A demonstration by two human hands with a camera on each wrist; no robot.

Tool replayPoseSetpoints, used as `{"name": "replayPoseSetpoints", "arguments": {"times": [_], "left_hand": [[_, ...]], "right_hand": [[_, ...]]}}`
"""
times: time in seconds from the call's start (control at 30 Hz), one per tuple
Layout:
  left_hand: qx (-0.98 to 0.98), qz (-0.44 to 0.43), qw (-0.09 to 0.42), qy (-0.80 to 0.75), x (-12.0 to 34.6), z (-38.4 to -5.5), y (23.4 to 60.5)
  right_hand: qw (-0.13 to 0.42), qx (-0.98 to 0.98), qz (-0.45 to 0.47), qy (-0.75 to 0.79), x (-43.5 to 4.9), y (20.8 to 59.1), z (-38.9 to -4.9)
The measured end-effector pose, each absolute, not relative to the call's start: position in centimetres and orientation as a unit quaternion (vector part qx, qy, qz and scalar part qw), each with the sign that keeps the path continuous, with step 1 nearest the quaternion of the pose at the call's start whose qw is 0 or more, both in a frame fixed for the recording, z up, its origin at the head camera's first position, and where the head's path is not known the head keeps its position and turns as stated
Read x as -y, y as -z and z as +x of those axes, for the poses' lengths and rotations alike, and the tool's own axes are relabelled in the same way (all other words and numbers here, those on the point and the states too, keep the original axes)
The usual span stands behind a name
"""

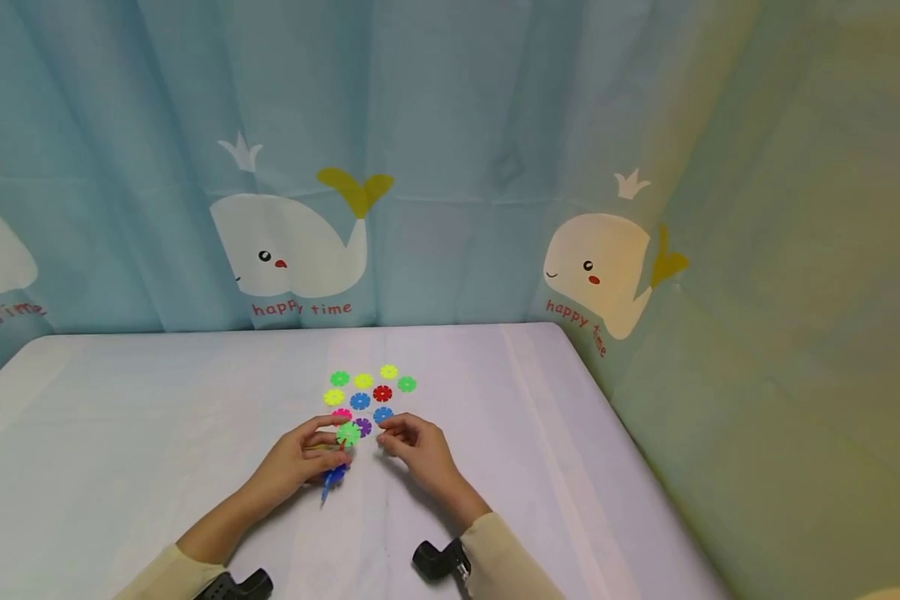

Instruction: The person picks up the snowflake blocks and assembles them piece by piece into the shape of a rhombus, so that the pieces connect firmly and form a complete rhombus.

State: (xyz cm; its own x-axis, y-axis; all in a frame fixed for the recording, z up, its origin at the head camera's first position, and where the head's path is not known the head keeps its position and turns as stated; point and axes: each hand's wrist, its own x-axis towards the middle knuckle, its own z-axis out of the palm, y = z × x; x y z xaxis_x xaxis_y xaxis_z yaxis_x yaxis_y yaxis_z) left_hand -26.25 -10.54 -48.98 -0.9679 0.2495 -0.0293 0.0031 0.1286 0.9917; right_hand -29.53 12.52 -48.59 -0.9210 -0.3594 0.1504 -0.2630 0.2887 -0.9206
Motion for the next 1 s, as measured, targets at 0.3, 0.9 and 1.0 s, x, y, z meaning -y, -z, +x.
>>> {"name": "replayPoseSetpoints", "arguments": {"times": [0.3, 0.9, 1.0], "left_hand": [[-0.751, 0.077, 0.091, -0.649, 10.4, -26.3, 48.9], [-0.746, 0.068, 0.086, -0.657, 10.4, -26.6, 49.2], [-0.746, 0.066, 0.084, -0.657, 10.4, -26.6, 49.2]], "right_hand": [[0.026, -0.815, -0.164, 0.555, -13.2, 48.4, -30.7], [-0.027, -0.894, -0.128, 0.430, -11.1, 47.9, -33.4], [-0.027, -0.897, -0.128, 0.421, -11.0, 47.9, -33.5]]}}
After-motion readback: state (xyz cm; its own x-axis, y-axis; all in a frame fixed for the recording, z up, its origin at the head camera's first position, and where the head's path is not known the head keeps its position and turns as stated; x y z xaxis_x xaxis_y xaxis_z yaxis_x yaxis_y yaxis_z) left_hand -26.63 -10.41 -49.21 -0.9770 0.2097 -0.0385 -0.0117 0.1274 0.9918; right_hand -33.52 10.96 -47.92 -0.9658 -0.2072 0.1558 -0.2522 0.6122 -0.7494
